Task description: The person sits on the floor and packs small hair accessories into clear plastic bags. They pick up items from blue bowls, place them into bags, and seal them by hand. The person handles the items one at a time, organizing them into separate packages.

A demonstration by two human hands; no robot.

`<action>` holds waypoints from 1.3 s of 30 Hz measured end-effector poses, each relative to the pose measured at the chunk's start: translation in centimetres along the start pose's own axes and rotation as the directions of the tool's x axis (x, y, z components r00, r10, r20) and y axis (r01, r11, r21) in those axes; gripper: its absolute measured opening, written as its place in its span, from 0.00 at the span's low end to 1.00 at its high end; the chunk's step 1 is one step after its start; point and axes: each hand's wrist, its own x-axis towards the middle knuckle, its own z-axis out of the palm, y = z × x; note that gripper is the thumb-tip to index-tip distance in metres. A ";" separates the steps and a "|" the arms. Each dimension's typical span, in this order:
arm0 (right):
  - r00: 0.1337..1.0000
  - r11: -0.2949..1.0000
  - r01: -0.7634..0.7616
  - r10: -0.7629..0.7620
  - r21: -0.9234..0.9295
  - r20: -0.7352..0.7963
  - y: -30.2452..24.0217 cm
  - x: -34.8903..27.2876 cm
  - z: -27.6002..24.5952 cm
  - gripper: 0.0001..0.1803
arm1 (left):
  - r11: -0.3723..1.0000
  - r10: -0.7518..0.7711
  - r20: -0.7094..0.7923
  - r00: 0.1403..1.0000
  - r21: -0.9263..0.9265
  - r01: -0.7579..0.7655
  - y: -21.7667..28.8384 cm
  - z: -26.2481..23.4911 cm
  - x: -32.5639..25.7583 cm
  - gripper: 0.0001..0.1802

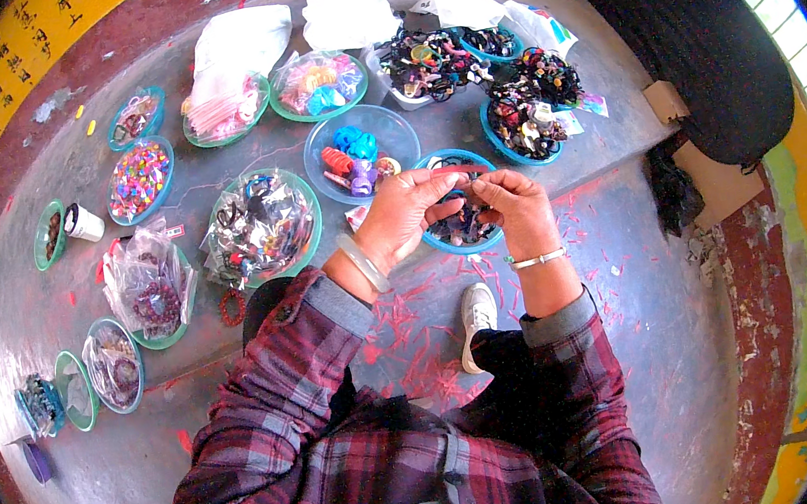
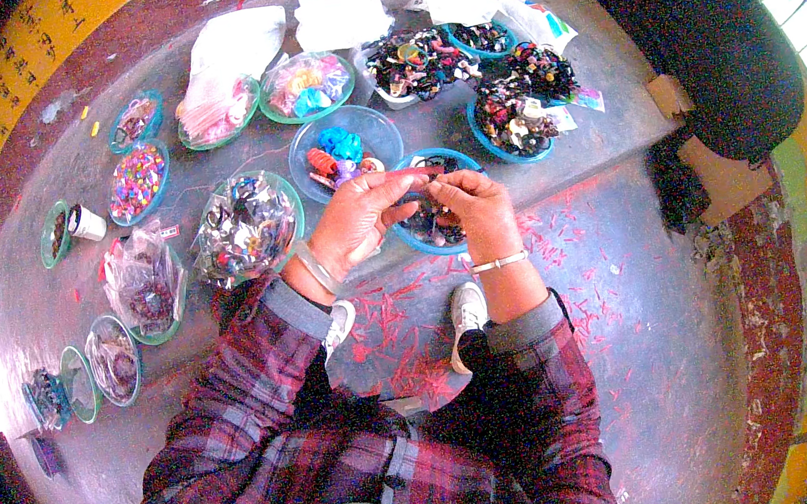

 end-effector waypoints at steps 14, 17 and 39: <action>0.999 0.999 0.030 -0.030 0.010 -0.018 0.7 0.5 -0.4 0.07 | 0.993 0.040 -0.061 0.997 -0.107 -0.046 -0.7 -0.9 0.5 0.12; 0.997 0.997 0.065 -0.063 0.039 -0.041 0.2 0.2 0.2 0.08 | 0.995 0.041 -0.039 0.998 -0.093 -0.044 -1.2 -1.5 0.7 0.12; 0.995 0.944 -0.088 0.100 0.317 -0.023 1.7 1.1 -1.5 0.08 | 1.000 0.001 0.100 0.995 0.001 -0.001 -1.2 -0.3 0.5 0.13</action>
